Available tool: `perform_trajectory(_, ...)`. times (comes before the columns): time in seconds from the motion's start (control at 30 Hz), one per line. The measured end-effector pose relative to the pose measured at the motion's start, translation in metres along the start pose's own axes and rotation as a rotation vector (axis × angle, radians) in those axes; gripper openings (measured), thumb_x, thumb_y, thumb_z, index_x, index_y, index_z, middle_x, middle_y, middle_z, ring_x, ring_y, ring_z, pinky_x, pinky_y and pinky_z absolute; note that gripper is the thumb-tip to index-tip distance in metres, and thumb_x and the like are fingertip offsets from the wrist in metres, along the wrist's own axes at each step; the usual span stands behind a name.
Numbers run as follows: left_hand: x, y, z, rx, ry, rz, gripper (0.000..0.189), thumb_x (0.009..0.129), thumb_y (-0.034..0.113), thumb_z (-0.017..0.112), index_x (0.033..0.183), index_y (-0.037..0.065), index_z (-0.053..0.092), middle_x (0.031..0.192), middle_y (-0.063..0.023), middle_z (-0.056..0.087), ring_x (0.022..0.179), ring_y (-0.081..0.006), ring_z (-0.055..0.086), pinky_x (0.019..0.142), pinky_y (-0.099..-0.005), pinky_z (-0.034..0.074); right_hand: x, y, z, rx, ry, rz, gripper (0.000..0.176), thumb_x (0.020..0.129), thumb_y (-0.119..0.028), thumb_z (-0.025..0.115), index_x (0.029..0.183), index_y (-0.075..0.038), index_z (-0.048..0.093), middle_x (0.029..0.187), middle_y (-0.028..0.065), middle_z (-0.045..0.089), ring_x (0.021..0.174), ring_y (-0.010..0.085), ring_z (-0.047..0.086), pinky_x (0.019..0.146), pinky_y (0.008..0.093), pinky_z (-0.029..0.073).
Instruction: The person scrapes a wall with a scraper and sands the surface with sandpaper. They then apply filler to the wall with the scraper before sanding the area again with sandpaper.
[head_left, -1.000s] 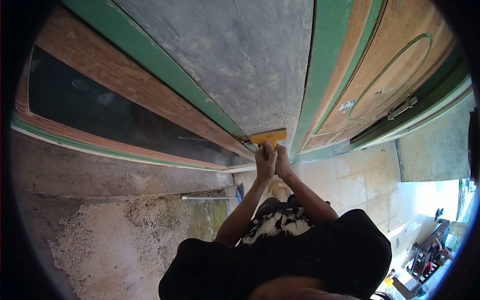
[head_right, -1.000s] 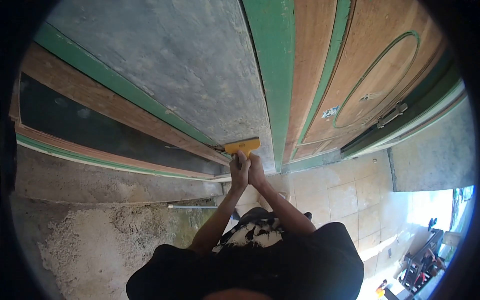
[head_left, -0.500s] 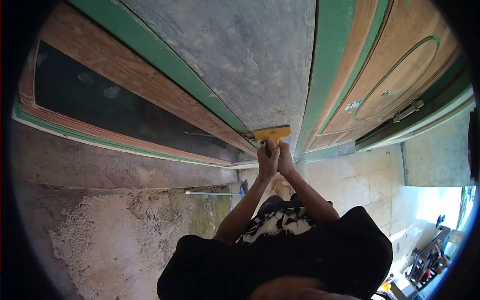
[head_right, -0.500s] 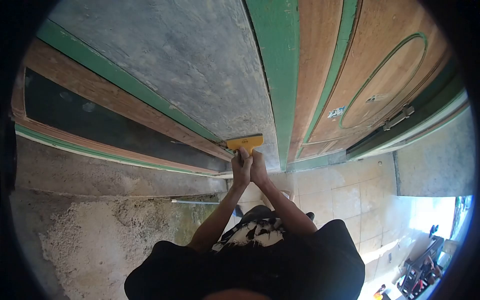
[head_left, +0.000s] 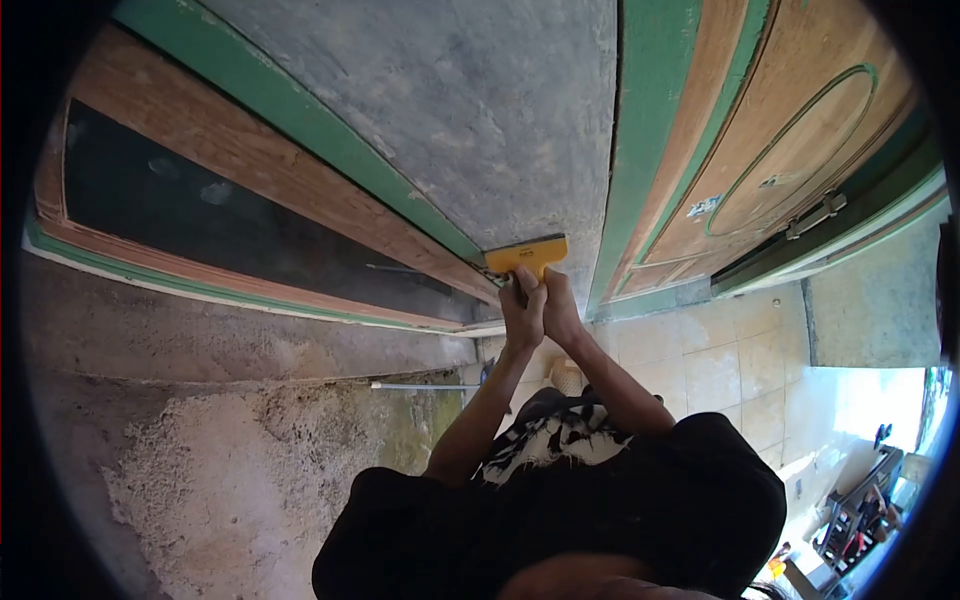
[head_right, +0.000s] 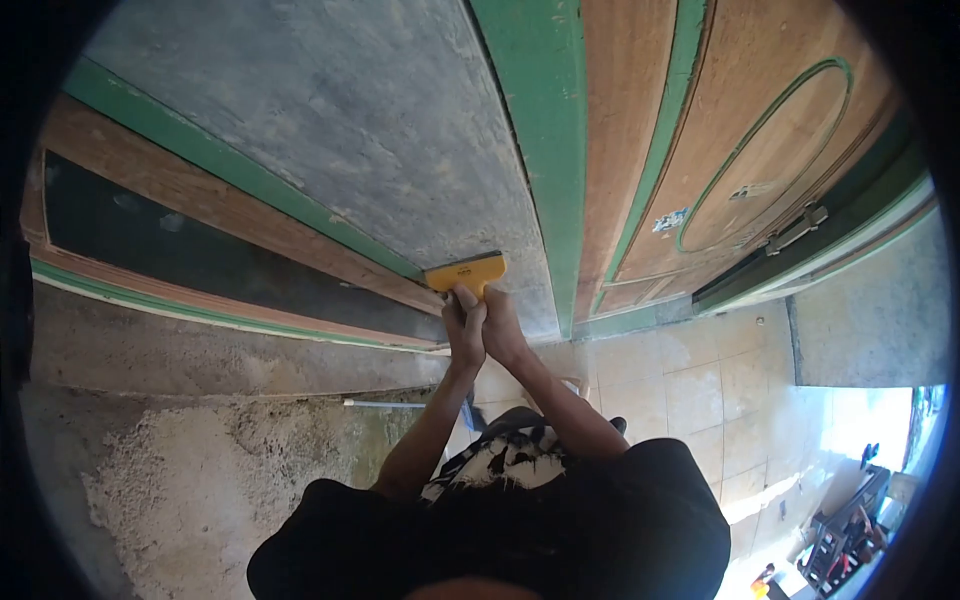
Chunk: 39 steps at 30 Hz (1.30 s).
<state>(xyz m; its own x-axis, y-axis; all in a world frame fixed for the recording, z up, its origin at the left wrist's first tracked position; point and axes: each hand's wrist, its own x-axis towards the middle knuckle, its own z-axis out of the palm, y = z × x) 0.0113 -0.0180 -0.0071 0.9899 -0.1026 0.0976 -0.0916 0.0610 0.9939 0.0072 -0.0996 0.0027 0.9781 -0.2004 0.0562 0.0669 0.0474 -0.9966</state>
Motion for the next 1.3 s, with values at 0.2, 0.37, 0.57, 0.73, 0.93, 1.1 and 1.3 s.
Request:
perform_trajectory(0.2, -0.004, -0.020, -0.003, 0.040, 0.002, 0.002, 0.031, 0.084, 0.014, 0.054, 0.106, -0.008, 0.054, 0.101, -0.0131, 0.060, 0.094, -0.0179, 0.057, 0.081, -0.0313, 0.046, -0.008, 0.032, 0.009, 0.274, -0.002, 0.170, 0.029, 0.092, -0.029, 0.055, 0.093, -0.001, 0.058, 0.082, 0.0195, 0.062, 0.072, 0.0269, 0.059, 0.062, 0.0419, 0.045)
perform_trajectory(0.37, 0.001, 0.004, -0.001, -0.015, 0.044, 0.010, 0.024, 0.085, 0.009, 0.055, 0.102, -0.008, 0.054, 0.096, -0.0106, 0.060, 0.088, -0.0156, 0.057, 0.077, -0.0295, 0.047, -0.002, 0.021, 0.005, 0.027, 0.042, -0.115, 0.039, 0.096, -0.032, 0.058, 0.085, 0.005, 0.063, 0.068, 0.0094, 0.062, 0.067, 0.0103, 0.057, 0.057, 0.0307, 0.046)
perform_trajectory(0.57, -0.002, -0.010, 0.002, -0.017, 0.020, 0.061, 0.018, 0.086, 0.007, 0.056, 0.094, -0.009, 0.056, 0.088, -0.0084, 0.060, 0.080, -0.0140, 0.058, 0.070, -0.0281, 0.047, -0.009, 0.016, 0.004, 0.106, 0.065, 0.009, 0.038, 0.096, -0.031, 0.058, 0.083, 0.004, 0.061, 0.067, 0.0072, 0.060, 0.065, 0.0099, 0.052, 0.055, 0.0316, 0.044)
perform_trajectory(0.73, 0.005, -0.007, 0.003, -0.051, -0.057, 0.059, 0.021, 0.085, 0.007, 0.056, 0.097, -0.010, 0.057, 0.090, -0.0089, 0.061, 0.082, -0.0143, 0.059, 0.071, -0.0279, 0.048, 0.010, 0.086, -0.003, -0.402, 0.332, -0.502, 0.030, 0.089, -0.028, 0.058, 0.087, 0.002, 0.059, 0.069, 0.0184, 0.059, 0.062, 0.0296, 0.057, 0.057, 0.0409, 0.044)
perform_trajectory(0.93, 0.007, 0.004, 0.002, -0.094, 0.027, 0.100, 0.022, 0.087, 0.008, 0.056, 0.100, -0.011, 0.056, 0.093, -0.0112, 0.062, 0.084, -0.0145, 0.059, 0.074, -0.0283, 0.048, 0.011, -0.008, 0.003, 0.035, 0.016, -0.115, 0.035, 0.095, -0.031, 0.058, 0.086, 0.003, 0.061, 0.069, 0.0087, 0.060, 0.065, 0.0154, 0.053, 0.056, 0.0338, 0.044)
perform_trajectory(1.1, -0.001, -0.017, -0.005, 0.021, -0.038, 0.056, 0.024, 0.087, 0.014, 0.054, 0.096, -0.009, 0.057, 0.095, -0.0131, 0.060, 0.091, -0.0169, 0.057, 0.077, -0.0301, 0.046, -0.008, 0.016, 0.004, 0.080, -0.046, 0.038, 0.035, 0.100, -0.033, 0.053, 0.089, 0.000, 0.061, 0.076, -0.0006, 0.058, 0.070, 0.0059, 0.049, 0.058, 0.0265, 0.041)
perform_trajectory(1.3, -0.003, -0.023, -0.004, 0.003, -0.037, -0.006, 0.026, 0.084, 0.010, 0.058, 0.099, -0.011, 0.054, 0.092, -0.0121, 0.061, 0.086, -0.0163, 0.060, 0.076, -0.0292, 0.048, -0.009, 0.016, 0.001, 0.158, 0.004, 0.081, 0.038, 0.098, -0.033, 0.055, 0.084, 0.002, 0.061, 0.068, 0.0018, 0.057, 0.064, 0.0083, 0.048, 0.054, 0.0293, 0.041)
